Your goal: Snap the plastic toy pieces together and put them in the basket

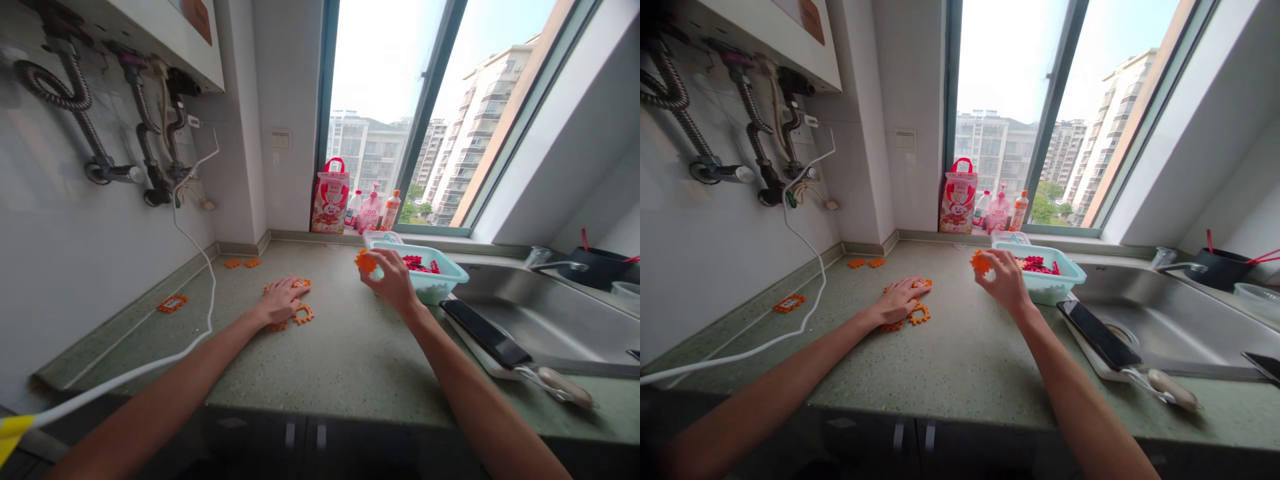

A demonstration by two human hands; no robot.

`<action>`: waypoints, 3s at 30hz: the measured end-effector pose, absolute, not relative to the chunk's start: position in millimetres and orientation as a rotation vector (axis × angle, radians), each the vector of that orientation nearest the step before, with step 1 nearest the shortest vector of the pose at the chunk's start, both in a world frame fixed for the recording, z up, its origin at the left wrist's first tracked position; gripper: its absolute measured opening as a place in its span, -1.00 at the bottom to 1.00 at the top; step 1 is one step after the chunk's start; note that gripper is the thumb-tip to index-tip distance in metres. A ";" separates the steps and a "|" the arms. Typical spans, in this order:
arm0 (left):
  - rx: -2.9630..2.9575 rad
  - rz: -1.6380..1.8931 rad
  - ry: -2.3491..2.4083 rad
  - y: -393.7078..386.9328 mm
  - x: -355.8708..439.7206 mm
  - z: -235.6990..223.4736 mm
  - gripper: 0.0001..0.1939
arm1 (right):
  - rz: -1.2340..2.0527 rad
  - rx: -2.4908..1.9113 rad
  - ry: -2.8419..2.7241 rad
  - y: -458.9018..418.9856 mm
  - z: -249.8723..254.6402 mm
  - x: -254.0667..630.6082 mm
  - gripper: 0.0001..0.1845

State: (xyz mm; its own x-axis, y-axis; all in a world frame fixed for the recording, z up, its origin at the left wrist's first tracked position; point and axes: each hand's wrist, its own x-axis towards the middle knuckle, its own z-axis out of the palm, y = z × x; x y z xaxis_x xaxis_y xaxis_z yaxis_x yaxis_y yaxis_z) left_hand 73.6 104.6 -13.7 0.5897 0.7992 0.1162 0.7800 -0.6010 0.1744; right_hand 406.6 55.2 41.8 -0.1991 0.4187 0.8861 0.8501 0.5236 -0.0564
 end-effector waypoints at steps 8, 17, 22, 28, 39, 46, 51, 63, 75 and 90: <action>2.708 0.275 1.326 103.1 73.2 -12.3 -0.41 | -0.764 -1.510 -1.544 62.4 51.3 458.2 -0.62; 2.707 0.346 1.196 94.7 75.8 -7.6 -0.32 | -0.100 -0.916 -2.325 41.7 13.1 349.6 -0.71; 2.732 0.490 1.312 102.5 61.3 7.7 -0.42 | 0.096 -0.801 -2.523 30.3 -4.2 313.6 -0.68; 2.434 0.673 1.957 147.2 -45.7 20.6 -0.38 | 0.262 -0.879 -2.467 38.5 -10.9 333.3 -0.86; 2.276 0.615 1.932 182.4 -143.4 -16.6 -0.16 | 0.060 -1.032 -2.307 49.1 -10.1 352.4 -0.67; 2.482 0.471 1.600 207.8 -39.6 -12.3 -0.16 | 0.020 -1.158 -2.100 68.5 -17.2 357.7 -0.64; 2.565 0.372 1.353 189.3 40.5 -14.3 -0.11 | 0.097 -1.232 -2.001 76.7 -23.0 366.1 -0.69; 2.734 0.238 1.039 134.9 108.8 -14.2 -0.16 | 0.122 -1.171 -1.990 72.2 -18.1 367.6 -0.74; 2.733 0.218 1.028 136.4 109.9 -15.5 -0.23 | -0.017 -0.843 -2.381 55.3 0.8 365.8 -0.65; 2.695 0.242 1.007 135.8 105.7 -8.6 -0.22 | -0.104 -1.026 -2.234 65.2 -4.8 372.7 -0.76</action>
State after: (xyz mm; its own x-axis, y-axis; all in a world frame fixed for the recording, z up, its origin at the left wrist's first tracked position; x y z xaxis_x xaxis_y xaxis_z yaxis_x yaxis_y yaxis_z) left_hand 105.7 135.8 -8.6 0.7468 0.6617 0.0663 0.6196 -0.7285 0.2923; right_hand 372.7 65.2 -4.8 -0.4677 0.6462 0.6031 0.6993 0.6878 -0.1946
